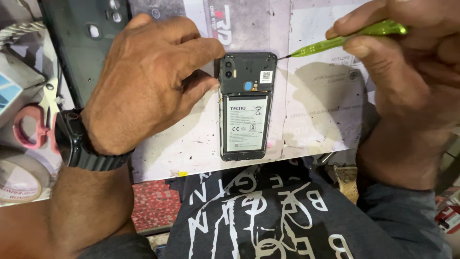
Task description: The person uses a green screwdriver to remove screws from the back of a Tecno smartphone. They then use a yellow screwdriver to pry open the back cover and lift it off, exposing the internal components.
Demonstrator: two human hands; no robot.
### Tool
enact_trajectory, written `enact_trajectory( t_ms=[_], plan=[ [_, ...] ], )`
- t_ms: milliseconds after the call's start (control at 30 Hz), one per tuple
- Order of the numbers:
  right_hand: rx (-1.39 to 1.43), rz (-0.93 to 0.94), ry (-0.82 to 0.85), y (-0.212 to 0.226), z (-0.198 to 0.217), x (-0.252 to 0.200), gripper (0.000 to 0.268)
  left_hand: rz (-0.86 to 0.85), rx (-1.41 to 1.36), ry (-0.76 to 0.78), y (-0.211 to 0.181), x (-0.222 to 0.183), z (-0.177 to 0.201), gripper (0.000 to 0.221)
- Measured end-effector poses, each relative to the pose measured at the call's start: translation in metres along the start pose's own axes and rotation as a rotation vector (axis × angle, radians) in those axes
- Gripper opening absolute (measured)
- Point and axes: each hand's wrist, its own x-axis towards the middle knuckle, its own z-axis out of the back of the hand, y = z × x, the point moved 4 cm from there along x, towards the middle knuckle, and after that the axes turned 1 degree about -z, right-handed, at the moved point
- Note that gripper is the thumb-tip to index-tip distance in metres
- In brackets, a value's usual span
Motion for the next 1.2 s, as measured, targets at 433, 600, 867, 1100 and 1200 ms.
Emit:
enact_trajectory(
  t_ms=[433, 600, 867, 1100, 1200],
  plan=[
    [-0.026, -0.035, 0.062, 0.002, -0.001, 0.001, 0.011, -0.028, -0.009, -0.024, 0.002, -0.003, -0.002, 0.04],
    [-0.031, -0.056, 0.081, 0.004, -0.002, -0.002, 0.008, -0.003, 0.027, 0.002, 0.002, -0.004, -0.002, 0.041],
    [-0.023, -0.059, 0.112, 0.0, -0.005, -0.006, 0.006, -0.061, 0.015, -0.043, 0.004, -0.01, -0.004, 0.036],
    [-0.008, -0.05, 0.116, 0.002, -0.003, -0.007, 0.006, -0.007, 0.028, 0.015, 0.003, -0.007, -0.004, 0.042],
    [-0.009, -0.067, 0.101, 0.006, -0.005, -0.008, 0.007, -0.034, 0.014, -0.004, 0.001, -0.007, -0.002, 0.041]
  ],
)
